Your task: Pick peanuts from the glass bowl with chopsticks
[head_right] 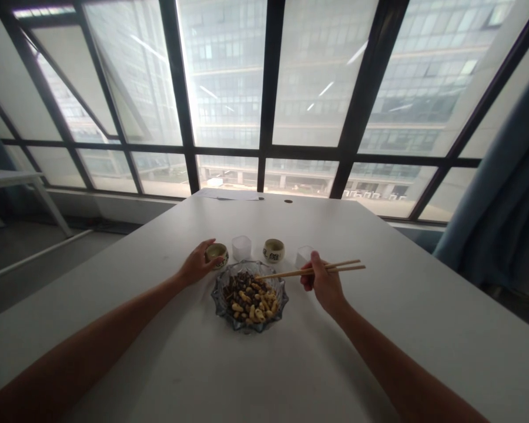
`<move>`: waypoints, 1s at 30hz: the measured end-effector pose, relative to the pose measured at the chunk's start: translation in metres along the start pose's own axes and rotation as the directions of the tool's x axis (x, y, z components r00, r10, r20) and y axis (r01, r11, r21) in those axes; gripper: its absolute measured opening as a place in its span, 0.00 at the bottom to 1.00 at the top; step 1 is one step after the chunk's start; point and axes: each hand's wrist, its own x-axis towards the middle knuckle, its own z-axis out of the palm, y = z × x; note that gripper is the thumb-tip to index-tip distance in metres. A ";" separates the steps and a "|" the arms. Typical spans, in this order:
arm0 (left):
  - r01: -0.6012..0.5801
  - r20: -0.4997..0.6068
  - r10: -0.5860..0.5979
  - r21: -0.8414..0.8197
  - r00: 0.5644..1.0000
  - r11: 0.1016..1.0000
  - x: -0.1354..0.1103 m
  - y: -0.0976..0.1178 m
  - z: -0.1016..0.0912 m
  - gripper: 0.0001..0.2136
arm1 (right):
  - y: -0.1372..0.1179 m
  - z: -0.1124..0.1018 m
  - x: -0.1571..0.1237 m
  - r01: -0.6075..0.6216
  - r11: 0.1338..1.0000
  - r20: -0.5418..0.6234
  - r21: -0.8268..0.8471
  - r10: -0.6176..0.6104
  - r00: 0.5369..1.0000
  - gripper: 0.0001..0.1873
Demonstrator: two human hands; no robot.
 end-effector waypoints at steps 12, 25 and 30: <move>0.057 0.103 -0.054 -0.021 0.993 0.998 -0.002 0.006 -0.006 0.38 | 0.033 -0.002 -0.005 -0.191 0.965 0.024 0.180 0.190 0.982 0.31; -0.257 0.023 0.256 0.034 0.966 0.966 -0.005 0.017 -0.008 0.30 | 0.036 -0.006 -0.002 -0.284 0.928 0.054 0.240 0.279 0.959 0.26; -0.320 -0.019 0.322 0.060 0.947 0.945 -0.005 0.018 -0.009 0.29 | 0.032 -0.004 -0.005 -0.315 0.919 0.054 0.236 0.312 0.949 0.26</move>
